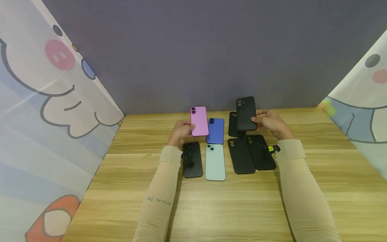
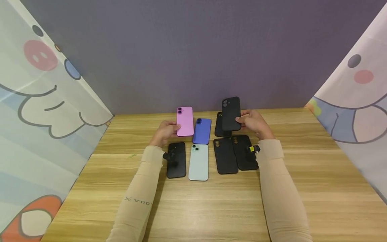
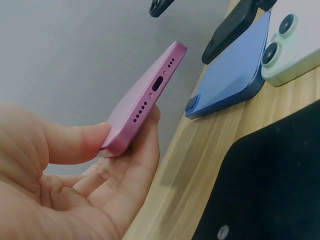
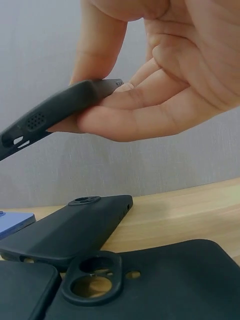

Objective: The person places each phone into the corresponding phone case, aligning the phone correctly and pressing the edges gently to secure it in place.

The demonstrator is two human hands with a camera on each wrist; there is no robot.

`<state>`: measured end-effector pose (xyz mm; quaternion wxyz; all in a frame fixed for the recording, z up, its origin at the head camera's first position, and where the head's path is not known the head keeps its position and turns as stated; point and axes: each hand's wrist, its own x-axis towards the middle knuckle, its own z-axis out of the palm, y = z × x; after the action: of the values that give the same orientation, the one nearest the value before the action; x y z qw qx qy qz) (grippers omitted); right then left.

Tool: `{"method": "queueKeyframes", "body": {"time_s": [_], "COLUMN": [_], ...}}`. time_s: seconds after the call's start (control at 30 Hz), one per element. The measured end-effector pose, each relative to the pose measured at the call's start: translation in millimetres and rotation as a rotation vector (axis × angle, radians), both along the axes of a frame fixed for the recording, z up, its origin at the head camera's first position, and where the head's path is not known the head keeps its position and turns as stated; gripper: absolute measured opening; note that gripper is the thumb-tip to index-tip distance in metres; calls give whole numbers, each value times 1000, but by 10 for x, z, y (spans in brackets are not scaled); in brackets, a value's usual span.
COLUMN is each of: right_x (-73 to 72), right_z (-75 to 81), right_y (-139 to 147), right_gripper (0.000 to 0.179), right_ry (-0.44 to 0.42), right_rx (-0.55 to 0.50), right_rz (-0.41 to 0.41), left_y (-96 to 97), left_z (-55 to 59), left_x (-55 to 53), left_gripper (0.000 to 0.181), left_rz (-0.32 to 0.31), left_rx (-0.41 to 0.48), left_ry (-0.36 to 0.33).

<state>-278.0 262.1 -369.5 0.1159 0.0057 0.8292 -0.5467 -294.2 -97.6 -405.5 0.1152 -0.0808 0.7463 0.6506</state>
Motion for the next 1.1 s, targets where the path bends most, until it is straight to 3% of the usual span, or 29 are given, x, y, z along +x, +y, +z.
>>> {"method": "queueKeyframes", "body": {"time_s": [0.3,0.77,1.1], "right_x": [37,60,74], "right_z": [34,80,128], "right_y": [-40,-122,-196], "right_gripper": [55,53,53], "right_ry": [6,23,19], "right_rx": [56,47,28], "right_rz": [5,37,54], "left_y": [30,110,136], "left_z": [25,22,31], "left_x": [32,55,54], "left_gripper": [31,26,25], "left_rz": [-26,-26,-41], "left_rx": [33,33,50], "left_ry": [-8,46,49]}}
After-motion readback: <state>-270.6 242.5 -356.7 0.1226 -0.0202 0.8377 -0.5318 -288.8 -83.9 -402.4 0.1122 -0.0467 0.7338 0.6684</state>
